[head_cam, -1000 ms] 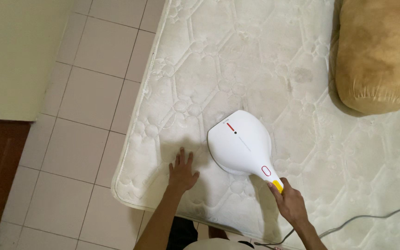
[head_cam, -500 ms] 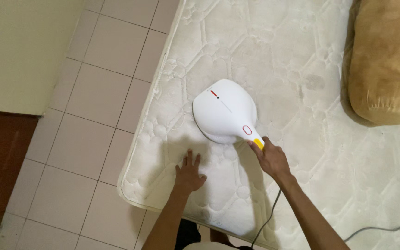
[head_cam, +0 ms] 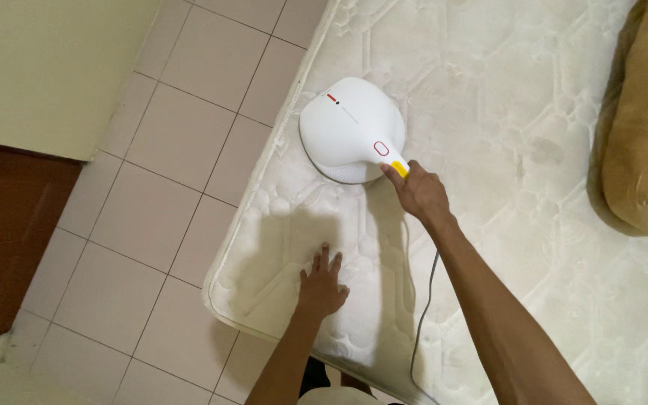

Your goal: The person cleans the surface of a mattress using a handheld vacuum cleaner, moving it across different areas of the mattress by hand.

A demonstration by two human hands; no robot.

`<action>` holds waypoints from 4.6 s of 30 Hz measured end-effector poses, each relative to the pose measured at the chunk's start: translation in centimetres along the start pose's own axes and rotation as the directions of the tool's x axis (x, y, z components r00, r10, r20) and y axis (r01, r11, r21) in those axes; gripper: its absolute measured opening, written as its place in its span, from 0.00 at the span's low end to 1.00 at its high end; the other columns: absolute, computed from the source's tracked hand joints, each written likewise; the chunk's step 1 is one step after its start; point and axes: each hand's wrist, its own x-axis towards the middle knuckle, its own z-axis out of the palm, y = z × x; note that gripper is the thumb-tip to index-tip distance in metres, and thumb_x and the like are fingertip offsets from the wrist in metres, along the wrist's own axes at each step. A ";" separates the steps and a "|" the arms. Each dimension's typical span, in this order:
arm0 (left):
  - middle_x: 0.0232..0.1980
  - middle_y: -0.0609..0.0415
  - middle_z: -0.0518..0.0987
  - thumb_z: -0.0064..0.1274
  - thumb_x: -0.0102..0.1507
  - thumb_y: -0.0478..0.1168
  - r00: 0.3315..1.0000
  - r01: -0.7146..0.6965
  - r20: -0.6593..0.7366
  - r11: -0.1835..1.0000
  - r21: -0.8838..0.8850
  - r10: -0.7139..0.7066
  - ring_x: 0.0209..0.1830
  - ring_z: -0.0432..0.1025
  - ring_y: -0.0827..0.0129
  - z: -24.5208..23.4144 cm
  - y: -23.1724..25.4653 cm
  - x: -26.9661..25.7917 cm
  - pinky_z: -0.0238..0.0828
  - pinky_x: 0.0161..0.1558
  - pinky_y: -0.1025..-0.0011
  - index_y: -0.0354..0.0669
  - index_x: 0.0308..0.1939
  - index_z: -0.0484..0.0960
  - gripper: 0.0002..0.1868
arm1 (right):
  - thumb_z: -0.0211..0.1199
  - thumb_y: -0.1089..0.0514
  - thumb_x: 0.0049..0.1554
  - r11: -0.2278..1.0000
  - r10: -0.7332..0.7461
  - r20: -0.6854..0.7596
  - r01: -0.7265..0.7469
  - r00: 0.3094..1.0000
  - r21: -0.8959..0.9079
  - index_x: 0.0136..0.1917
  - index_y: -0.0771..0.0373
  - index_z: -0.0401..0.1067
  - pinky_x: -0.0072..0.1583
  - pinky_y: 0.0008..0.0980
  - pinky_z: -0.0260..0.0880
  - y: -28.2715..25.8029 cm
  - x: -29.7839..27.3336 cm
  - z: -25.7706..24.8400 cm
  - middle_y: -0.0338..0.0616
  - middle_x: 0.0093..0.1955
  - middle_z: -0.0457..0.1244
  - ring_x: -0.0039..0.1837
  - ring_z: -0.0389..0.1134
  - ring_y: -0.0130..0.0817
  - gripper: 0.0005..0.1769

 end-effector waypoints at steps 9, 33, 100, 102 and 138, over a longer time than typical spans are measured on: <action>0.85 0.48 0.28 0.55 0.64 0.57 0.996 0.025 0.083 1.000 0.008 -0.026 0.84 0.37 0.50 -0.7 0.8 -0.1 0.48 0.73 0.37 0.53 0.81 0.44 0.50 | 0.51 0.18 0.56 0.990 0.112 0.101 -0.120 0.989 0.073 0.53 0.66 0.72 0.49 0.50 0.73 -4.9 4.6 -2.3 0.58 0.44 0.70 0.48 0.73 0.49 0.46; 0.86 0.53 0.27 0.55 0.64 0.54 0.994 0.034 0.107 0.999 0.027 -0.037 0.85 0.36 0.55 -2.0 0.5 -0.7 0.50 0.73 0.40 0.60 0.82 0.41 0.50 | 0.51 0.22 0.57 0.938 0.232 0.168 -0.266 0.958 0.224 0.51 0.64 0.73 0.44 0.45 0.70 8.8 -9.2 -0.1 0.50 0.34 0.67 0.40 0.72 0.42 0.41; 0.85 0.41 0.28 0.54 0.63 0.58 0.990 -0.079 0.140 0.922 0.379 0.027 0.84 0.35 0.47 -1.1 4.6 1.1 0.40 0.74 0.35 0.59 0.82 0.43 0.50 | 0.51 0.20 0.58 0.986 0.161 0.027 -0.162 0.987 0.049 0.58 0.66 0.74 0.48 0.51 0.75 1.3 3.2 -5.7 0.59 0.41 0.69 0.46 0.74 0.53 0.46; 0.85 0.41 0.29 0.55 0.63 0.57 0.990 -0.088 0.137 0.923 0.375 0.039 0.84 0.36 0.48 -1.2 4.5 1.0 0.40 0.74 0.35 0.59 0.82 0.44 0.50 | 0.50 0.20 0.57 0.981 0.188 0.071 -0.191 0.980 0.044 0.59 0.65 0.73 0.45 0.50 0.76 0.8 4.0 -6.3 0.56 0.39 0.70 0.44 0.75 0.49 0.46; 0.84 0.46 0.22 0.51 0.66 0.59 0.983 -0.070 0.186 0.946 0.317 0.011 0.85 0.30 0.50 -1.9 4.5 0.7 0.45 0.74 0.35 0.62 0.83 0.37 0.49 | 0.54 0.28 0.58 0.836 0.446 0.117 -0.460 0.887 0.299 0.57 0.62 0.75 0.40 0.42 0.69 20.9 -21.0 1.7 0.52 0.29 0.66 0.33 0.70 0.41 0.36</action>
